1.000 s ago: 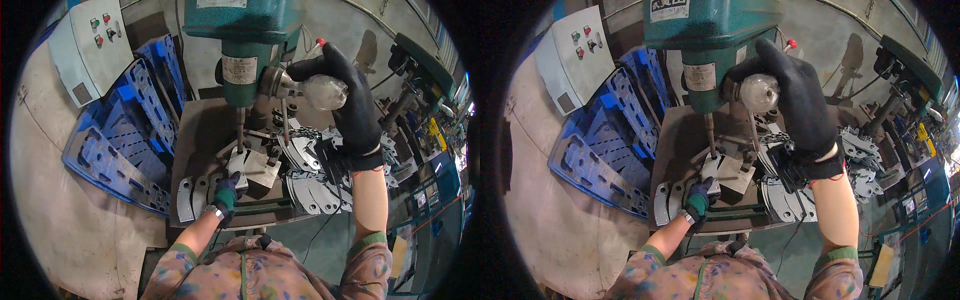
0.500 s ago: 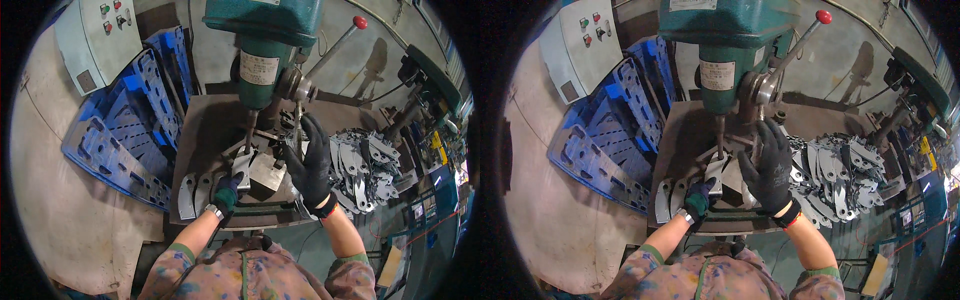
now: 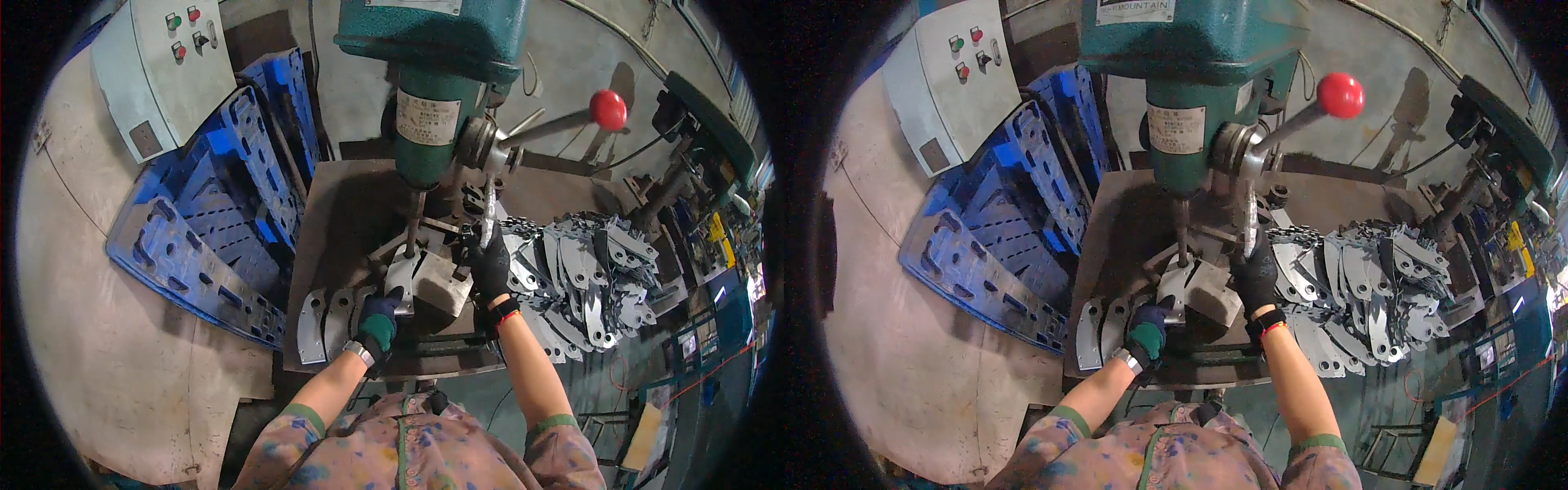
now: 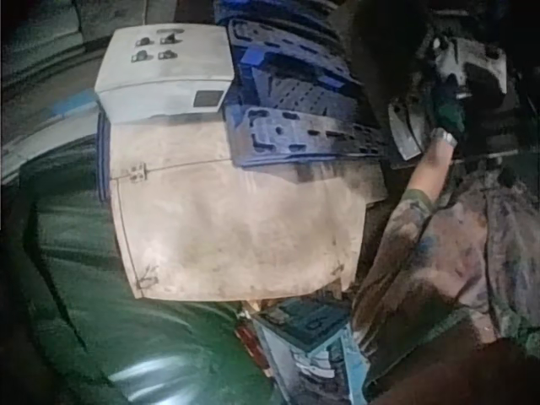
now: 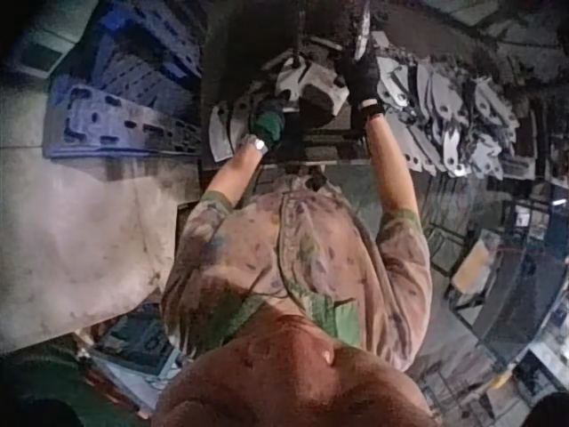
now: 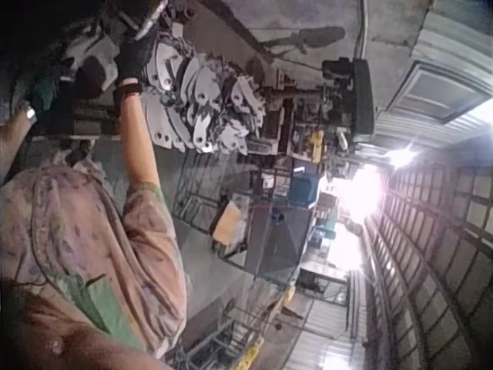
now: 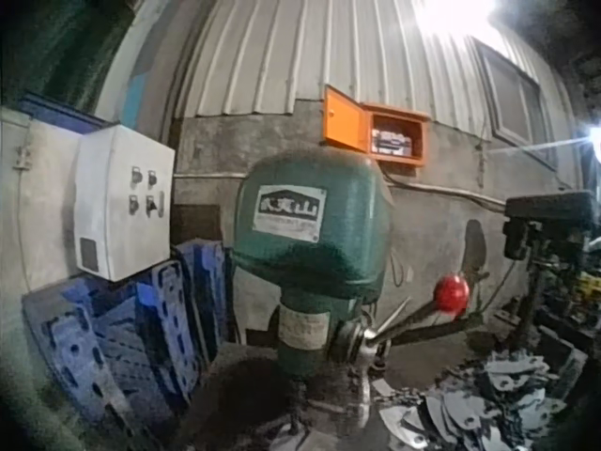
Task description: Drill holes into metal bracket components using a vertical drill press.
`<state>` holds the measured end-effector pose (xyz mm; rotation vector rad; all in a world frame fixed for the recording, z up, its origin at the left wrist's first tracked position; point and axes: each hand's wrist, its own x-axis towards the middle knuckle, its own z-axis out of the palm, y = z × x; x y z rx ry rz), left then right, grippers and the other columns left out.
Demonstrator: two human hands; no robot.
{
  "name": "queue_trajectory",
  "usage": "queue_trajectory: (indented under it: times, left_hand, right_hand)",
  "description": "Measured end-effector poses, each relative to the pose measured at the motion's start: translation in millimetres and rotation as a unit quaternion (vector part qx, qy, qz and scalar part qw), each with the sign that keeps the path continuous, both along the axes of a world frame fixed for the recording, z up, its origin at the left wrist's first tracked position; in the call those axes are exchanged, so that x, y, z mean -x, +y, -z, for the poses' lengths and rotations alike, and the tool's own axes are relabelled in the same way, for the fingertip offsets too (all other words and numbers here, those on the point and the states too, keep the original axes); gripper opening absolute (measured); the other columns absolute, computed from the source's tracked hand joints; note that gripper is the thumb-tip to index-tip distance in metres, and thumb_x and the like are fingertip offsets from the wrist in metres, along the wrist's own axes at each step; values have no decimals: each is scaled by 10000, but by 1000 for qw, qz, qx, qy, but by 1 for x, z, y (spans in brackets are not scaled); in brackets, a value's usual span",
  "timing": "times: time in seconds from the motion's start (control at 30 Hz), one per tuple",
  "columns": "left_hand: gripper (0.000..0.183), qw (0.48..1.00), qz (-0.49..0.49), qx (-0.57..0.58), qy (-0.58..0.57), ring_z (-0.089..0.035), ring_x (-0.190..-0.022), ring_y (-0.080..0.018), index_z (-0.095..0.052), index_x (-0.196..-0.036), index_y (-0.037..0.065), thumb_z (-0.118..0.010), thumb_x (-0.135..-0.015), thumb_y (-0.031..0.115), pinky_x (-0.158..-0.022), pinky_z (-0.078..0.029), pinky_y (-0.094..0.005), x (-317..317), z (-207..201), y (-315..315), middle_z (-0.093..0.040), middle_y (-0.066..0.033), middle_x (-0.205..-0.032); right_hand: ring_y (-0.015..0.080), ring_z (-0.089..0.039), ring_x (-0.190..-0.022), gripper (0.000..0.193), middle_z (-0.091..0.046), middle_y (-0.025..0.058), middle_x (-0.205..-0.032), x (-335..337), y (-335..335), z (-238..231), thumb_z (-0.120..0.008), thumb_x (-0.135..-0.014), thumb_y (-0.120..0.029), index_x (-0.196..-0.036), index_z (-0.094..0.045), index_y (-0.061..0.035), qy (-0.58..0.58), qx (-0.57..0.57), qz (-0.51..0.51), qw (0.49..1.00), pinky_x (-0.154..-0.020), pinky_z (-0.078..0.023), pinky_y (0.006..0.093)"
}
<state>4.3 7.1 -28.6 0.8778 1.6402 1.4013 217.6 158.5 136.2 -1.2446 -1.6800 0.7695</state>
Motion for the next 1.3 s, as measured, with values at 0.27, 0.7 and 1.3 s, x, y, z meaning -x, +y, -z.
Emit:
queue_trajectory:
  times: [0.27, 0.7, 1.3]
  left_hand:
    - [406, 996, 48, 68, -22, -783, -772, -233, -770, -1274, 41, -749, -1063, 387, -668, -602, -402, -15, -38, 6, -824, -166, -989]
    - [417, 976, -31, 140, -163, -735, -694, -209, -785, -1266, 49, -753, -1071, 416, -579, -592, -354, -2, -35, 10, -794, -98, -954]
    - [402, 978, -51, 78, -186, -760, -807, -214, -798, -1226, 34, -711, -1087, 401, -693, -613, -349, -17, -76, 0, -807, -91, -996]
  right_hand:
    - [402, -786, -873, 298, -795, 176, -941, -16, 55, 42, -786, -1010, -318, -1217, -736, -110, -70, -129, 111, 983, -751, -602, 506]
    - [389, -764, -879, 186, -776, 183, -966, -2, 93, 52, -747, -1017, -201, -1150, -755, -71, -111, -218, 89, 966, -746, -581, 481]
    - [363, -753, -1010, 361, -783, 195, -1144, -15, 142, 42, -721, -1032, -249, -1336, -739, -55, -41, -167, 11, 985, -876, -591, 483]
